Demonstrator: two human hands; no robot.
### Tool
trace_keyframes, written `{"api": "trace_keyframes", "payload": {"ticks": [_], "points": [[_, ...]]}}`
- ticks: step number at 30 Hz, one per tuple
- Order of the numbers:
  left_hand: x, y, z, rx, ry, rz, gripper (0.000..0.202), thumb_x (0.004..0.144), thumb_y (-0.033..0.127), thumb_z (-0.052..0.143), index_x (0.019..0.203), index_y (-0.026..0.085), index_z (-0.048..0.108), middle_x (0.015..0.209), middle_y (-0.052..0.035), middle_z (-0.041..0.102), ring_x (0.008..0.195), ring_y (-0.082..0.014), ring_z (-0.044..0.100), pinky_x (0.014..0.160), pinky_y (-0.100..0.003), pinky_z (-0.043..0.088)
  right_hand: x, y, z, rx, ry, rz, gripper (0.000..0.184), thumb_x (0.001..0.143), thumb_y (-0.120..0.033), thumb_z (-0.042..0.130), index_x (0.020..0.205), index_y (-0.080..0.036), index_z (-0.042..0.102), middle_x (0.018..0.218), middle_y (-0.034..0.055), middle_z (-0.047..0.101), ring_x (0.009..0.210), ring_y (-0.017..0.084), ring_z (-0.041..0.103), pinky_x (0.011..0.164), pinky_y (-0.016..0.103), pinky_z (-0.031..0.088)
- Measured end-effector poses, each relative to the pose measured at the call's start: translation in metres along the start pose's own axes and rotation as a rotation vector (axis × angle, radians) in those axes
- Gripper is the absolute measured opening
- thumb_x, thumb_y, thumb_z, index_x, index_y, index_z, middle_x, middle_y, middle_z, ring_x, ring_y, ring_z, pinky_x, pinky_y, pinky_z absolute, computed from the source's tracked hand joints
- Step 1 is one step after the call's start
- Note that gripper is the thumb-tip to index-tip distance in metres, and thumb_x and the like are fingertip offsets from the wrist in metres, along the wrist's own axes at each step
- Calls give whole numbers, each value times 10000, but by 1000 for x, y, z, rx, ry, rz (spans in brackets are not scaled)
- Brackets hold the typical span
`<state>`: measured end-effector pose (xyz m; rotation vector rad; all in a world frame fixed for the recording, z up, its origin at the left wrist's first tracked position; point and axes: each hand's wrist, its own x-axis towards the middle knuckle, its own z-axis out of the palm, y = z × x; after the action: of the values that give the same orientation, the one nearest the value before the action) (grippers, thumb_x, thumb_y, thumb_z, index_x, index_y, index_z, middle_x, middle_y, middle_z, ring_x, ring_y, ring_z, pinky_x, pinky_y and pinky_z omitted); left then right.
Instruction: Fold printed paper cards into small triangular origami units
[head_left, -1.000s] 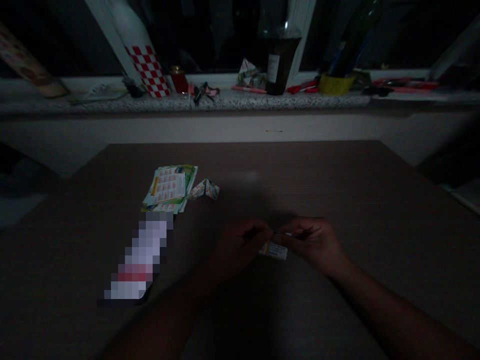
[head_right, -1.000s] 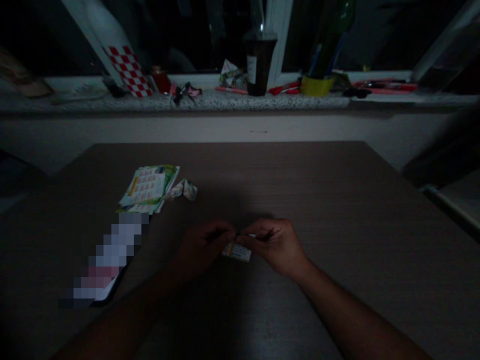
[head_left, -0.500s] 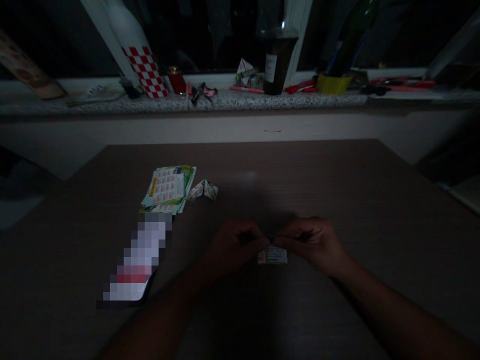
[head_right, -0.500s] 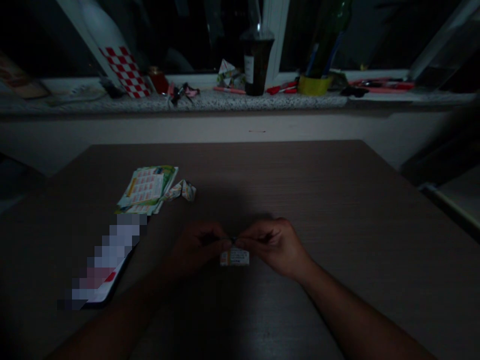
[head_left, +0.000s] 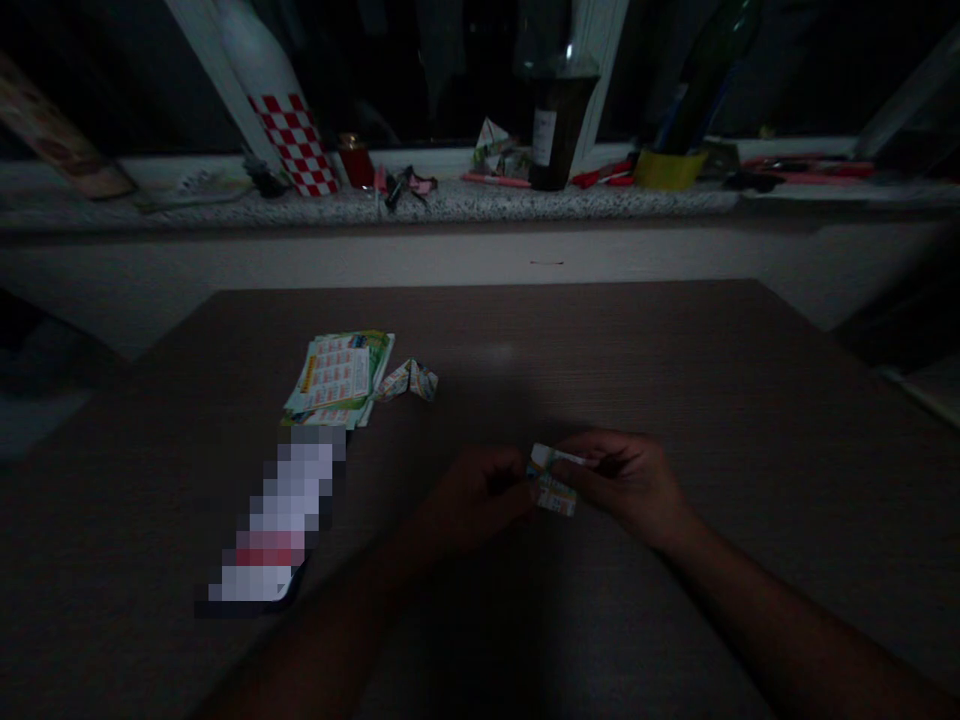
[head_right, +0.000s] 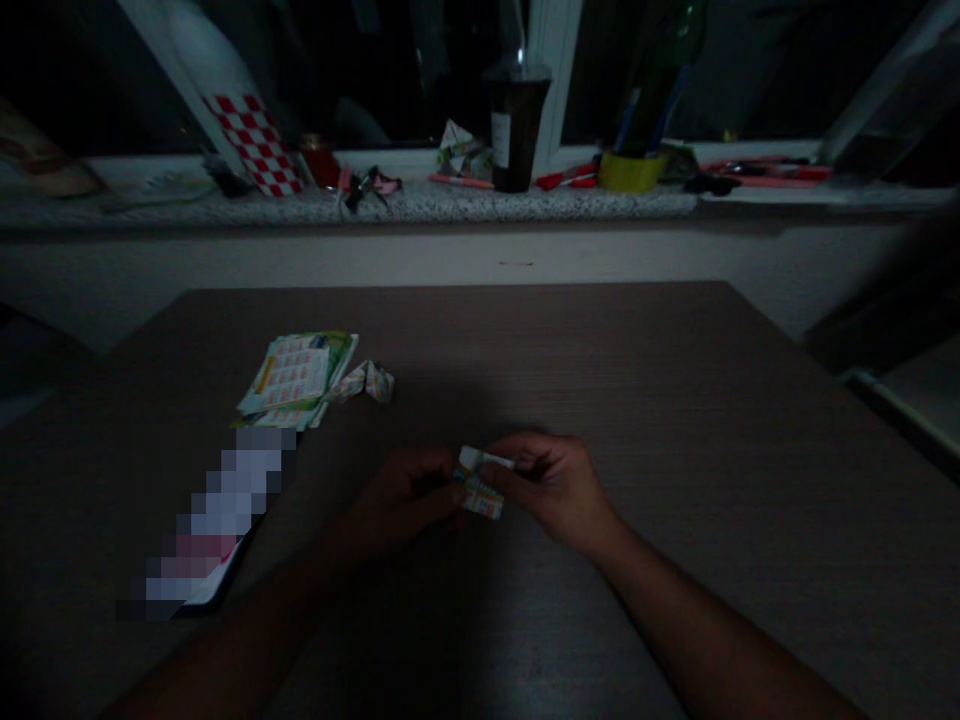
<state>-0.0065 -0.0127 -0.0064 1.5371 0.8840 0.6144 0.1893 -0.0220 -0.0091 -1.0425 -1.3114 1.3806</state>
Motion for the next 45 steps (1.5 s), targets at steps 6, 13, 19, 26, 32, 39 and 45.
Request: {"api": "trace_keyframes", "payload": {"ticks": [6, 13, 19, 26, 32, 39, 45], "points": [[-2, 0, 4, 16, -57, 23, 405, 892, 466, 485, 690, 126, 577, 546, 37, 446, 490, -72, 385, 466, -196, 268, 2, -2, 0, 118, -23, 89, 214, 735, -363, 751, 794, -159, 735, 657, 25, 718, 542, 114, 635, 507, 206, 501], [-3, -1, 7, -88, -24, 39, 417, 892, 492, 487, 806, 118, 649, 556, 48, 389, 487, -68, 325, 460, -202, 232, -1, -6, 5, 185, -17, 74, 228, 765, -375, 729, 781, -148, 710, 592, 9, 670, 475, 98, 582, 449, 198, 465], [-4, 1, 9, 2, 197, 126, 393, 917, 424, 476, 668, 134, 568, 528, 53, 405, 485, -65, 343, 467, -196, 252, 0, 0, 5, 100, -177, 89, 337, 788, -484, 674, 762, -149, 658, 574, 3, 640, 491, 104, 564, 491, 213, 453], [-3, 2, 10, 61, 173, 182, 367, 922, 391, 473, 674, 138, 569, 527, 52, 402, 486, -65, 352, 469, -194, 251, -8, -2, 5, -227, -145, -66, 461, 879, -433, 561, 514, -154, 533, 453, -20, 487, 434, 78, 414, 419, 206, 293], [-5, 1, 10, 14, 210, 150, 363, 916, 416, 480, 695, 142, 571, 528, 57, 404, 477, -62, 346, 458, -193, 252, -9, -2, 5, -382, -132, -160, 415, 918, -390, 506, 579, -153, 536, 487, -32, 457, 442, 71, 410, 426, 203, 293], [-3, -2, 13, -53, 193, 83, 425, 900, 488, 467, 657, 145, 531, 518, 53, 393, 466, -67, 333, 451, -201, 250, -8, -5, 7, -295, -101, -117, 439, 917, -405, 511, 570, -146, 582, 463, -13, 531, 433, 77, 474, 437, 197, 344], [-6, 4, 9, 77, 119, 147, 395, 932, 425, 444, 765, 136, 654, 530, 49, 406, 476, -68, 334, 474, -207, 247, -5, -7, 11, -7, -46, -3, 241, 778, -394, 697, 852, -165, 689, 631, 13, 688, 499, 112, 601, 468, 203, 465]]}}
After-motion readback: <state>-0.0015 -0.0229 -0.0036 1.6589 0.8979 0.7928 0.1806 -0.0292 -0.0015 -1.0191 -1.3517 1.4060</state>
